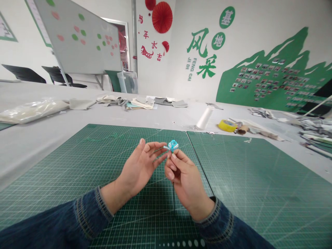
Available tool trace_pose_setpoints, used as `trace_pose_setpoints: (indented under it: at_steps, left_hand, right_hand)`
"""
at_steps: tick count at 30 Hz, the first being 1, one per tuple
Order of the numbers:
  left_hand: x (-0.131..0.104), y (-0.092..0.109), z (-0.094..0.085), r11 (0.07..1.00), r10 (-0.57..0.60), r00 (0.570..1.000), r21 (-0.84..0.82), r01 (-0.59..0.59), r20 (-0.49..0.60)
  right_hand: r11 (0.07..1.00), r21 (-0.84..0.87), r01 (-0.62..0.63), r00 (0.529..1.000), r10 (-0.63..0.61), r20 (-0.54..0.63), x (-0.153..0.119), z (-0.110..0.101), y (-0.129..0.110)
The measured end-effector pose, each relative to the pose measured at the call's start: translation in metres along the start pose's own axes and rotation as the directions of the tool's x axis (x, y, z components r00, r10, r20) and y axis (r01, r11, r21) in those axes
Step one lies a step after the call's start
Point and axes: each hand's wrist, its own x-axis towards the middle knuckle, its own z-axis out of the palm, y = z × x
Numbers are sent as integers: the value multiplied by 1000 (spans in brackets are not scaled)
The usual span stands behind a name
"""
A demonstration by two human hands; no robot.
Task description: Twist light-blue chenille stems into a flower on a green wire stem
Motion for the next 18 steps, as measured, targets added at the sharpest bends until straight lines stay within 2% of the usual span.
trace_pose_setpoints:
  at_steps: [5, 11, 18]
  left_hand:
    - [-3, -12, -6, 953, -28, 995, 302, -2, 95]
    - [-3, -13, -12, 816, -71, 974, 574, -67, 215]
    - [0, -14, -11, 765, -139, 983, 644, 28, 121]
  right_hand:
    - [998, -59, -30, 1000, 30, -1, -1, 1, -1]
    - [997, -74, -36, 999, 37, 13, -1, 2, -2]
    - [995, -97, -29, 999, 32, 22, 0, 2, -1]
